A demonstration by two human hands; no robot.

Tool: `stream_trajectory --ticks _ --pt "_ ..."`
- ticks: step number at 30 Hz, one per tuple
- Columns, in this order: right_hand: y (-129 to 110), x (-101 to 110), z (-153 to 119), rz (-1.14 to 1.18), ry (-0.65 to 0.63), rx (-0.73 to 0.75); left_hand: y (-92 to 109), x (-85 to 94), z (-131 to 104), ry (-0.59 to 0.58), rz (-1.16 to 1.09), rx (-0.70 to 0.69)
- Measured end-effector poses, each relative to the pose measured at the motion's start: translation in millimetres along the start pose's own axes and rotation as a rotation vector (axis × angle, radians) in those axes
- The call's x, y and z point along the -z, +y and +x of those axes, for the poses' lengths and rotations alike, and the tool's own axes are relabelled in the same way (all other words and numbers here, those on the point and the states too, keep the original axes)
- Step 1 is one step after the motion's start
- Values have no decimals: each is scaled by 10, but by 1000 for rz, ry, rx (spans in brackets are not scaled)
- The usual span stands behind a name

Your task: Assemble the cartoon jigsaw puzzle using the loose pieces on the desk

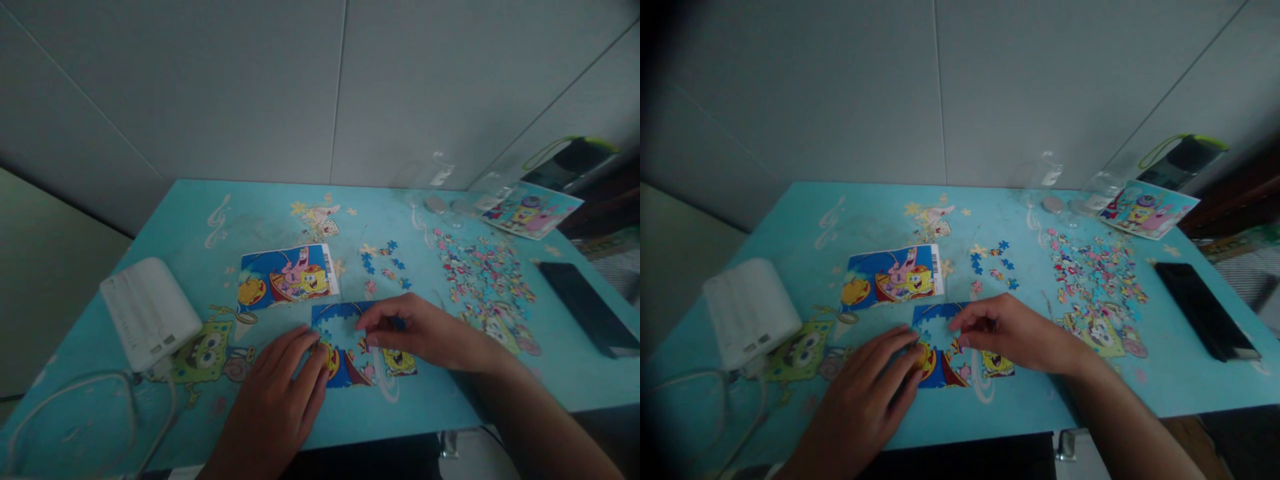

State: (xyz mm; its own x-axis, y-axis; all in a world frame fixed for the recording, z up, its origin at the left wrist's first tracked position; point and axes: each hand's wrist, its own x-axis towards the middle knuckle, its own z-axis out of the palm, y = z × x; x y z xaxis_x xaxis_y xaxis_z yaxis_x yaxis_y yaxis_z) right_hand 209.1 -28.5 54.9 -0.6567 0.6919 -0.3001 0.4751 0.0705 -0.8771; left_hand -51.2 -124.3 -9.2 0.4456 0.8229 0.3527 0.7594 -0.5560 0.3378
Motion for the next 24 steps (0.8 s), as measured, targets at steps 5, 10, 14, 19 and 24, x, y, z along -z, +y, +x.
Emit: stream_trajectory --ticks 5,10,14,19,24 --pt "12 -3 1 -61 5 27 9 22 12 26 6 -16" --pt "-16 4 5 -64 -11 82 14 21 6 30 2 -16" --pt "-29 1 3 -68 18 105 6 9 5 19 -4 -13" --pt "-13 2 -2 -68 35 93 -4 10 -8 16 2 -7" --pt "16 21 2 -81 54 123 1 17 -18 4 2 4"
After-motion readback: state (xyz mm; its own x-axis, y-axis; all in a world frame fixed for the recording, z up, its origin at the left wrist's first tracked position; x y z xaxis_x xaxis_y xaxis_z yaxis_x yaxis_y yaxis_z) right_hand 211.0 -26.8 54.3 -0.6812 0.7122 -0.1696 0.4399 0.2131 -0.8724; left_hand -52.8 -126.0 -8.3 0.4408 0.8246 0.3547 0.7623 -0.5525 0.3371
